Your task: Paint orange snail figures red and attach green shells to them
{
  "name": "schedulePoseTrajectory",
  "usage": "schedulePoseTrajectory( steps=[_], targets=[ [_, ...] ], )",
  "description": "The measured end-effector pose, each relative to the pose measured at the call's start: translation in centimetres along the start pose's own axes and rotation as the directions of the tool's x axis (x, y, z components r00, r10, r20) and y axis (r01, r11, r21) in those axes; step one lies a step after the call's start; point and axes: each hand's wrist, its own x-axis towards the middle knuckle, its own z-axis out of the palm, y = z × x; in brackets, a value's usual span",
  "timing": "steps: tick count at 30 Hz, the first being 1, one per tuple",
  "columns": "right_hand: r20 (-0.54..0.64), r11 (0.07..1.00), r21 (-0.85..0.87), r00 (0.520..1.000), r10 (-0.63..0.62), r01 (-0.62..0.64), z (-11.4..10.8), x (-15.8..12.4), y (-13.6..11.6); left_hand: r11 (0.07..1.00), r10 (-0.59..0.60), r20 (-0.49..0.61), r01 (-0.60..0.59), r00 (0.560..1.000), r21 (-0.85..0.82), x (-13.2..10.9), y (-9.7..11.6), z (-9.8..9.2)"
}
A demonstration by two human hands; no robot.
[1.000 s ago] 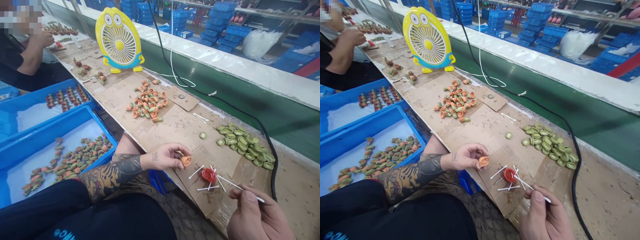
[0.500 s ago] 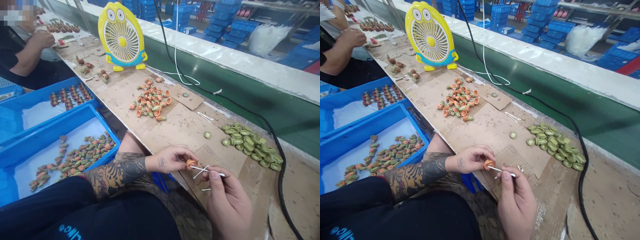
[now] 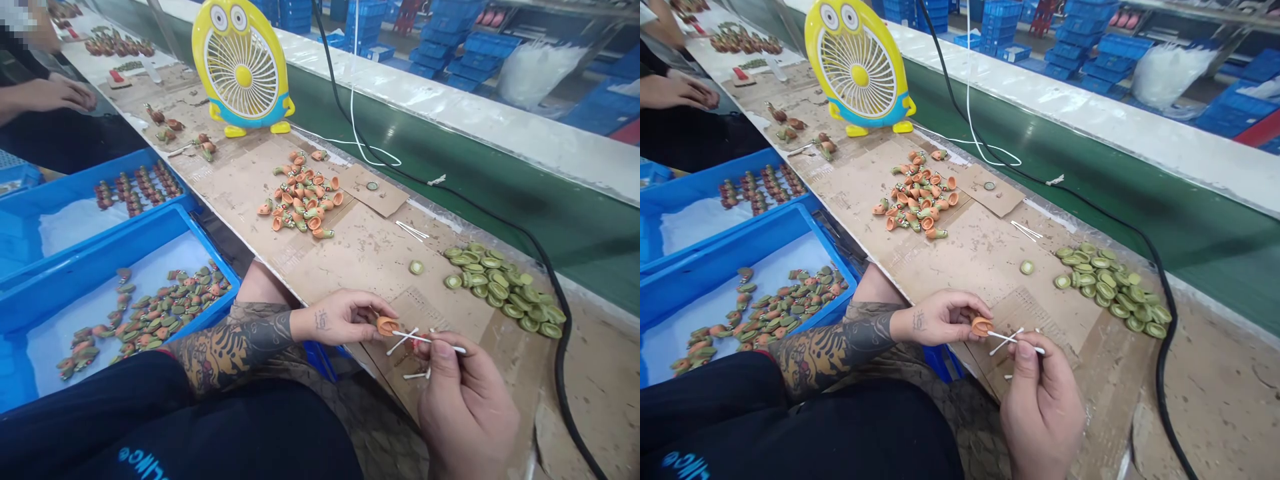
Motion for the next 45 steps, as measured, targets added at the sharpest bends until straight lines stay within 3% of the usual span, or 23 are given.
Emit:
schedulePoseTrajectory(
  steps=[3, 5, 7, 10, 12, 16, 18, 22, 27, 31, 36, 45],
  targets=[
    [-0.045, 0.995, 0.052, 0.995, -0.086, 0.088, 0.2, -0.1, -0.5, 0.998, 0.015, 0.011, -0.016, 1.000, 0.054, 0.0, 0.2, -0.1],
    [-0.180, 0.969, 0.201, 0.978, -0.104, 0.140, 0.1, 0.0, -0.6, 0.977, 0.109, 0.004, -0.108, 0.994, 0.182, 0.1, 0.3, -0.4],
    [-0.265, 0.974, 0.195, 0.962, -0.063, 0.118, -0.5, 0.2, -0.1, 0.927, 0.213, -0.012, -0.198, 0.977, 0.319, 0.4, 0.4, -0.8],
    [-0.174, 0.994, -0.106, 0.984, -0.021, 0.002, -2.1, 0.7, 1.5, 0.882, 0.276, -0.055, -0.230, 0.960, 0.412, 0.6, 0.1, -1.1],
    [-0.094, 0.971, -0.237, 0.996, 0.009, -0.031, -3.1, 0.9, 2.8, 0.900, 0.254, -0.090, -0.202, 0.963, 0.386, 0.7, -0.3, -1.0],
    [-0.052, 0.930, -0.359, 0.997, 0.064, -0.078, -3.8, 1.0, 4.5, 0.979, 0.096, -0.118, -0.073, 0.988, 0.190, 0.6, -0.8, -0.5],
    [-0.041, 0.924, -0.375, 0.997, 0.066, -0.077, -3.8, 0.9, 4.7, 0.986, 0.075, -0.118, -0.056, 0.990, 0.156, 0.6, -0.8, -0.4],
    [-0.094, 0.934, -0.342, 0.993, 0.076, -0.104, -3.7, 0.6, 3.8, 0.977, 0.122, -0.114, -0.099, 0.986, 0.187, 0.7, -0.7, -0.4],
    [-0.270, 0.998, -0.006, 0.961, 0.056, -0.060, -2.6, 0.4, 0.9, 0.965, 0.127, -0.098, -0.100, 0.987, 0.243, 0.6, -0.5, -0.5],
    [-0.133, 0.985, 0.175, 0.991, 0.028, -0.005, -0.9, 0.5, -0.2, 0.937, 0.131, -0.095, -0.093, 0.987, 0.336, 0.5, -0.1, -0.4],
    [0.032, 0.996, 0.089, 0.999, 0.013, -0.016, 0.2, 0.7, 0.6, 0.904, 0.162, -0.069, -0.120, 0.984, 0.411, 0.5, 0.1, -0.4],
    [0.066, 0.999, -0.040, 0.998, -0.010, 0.013, 0.5, 1.0, 1.9, 0.860, 0.199, -0.031, -0.160, 0.979, 0.485, 0.6, 0.4, -0.7]
  ],
)
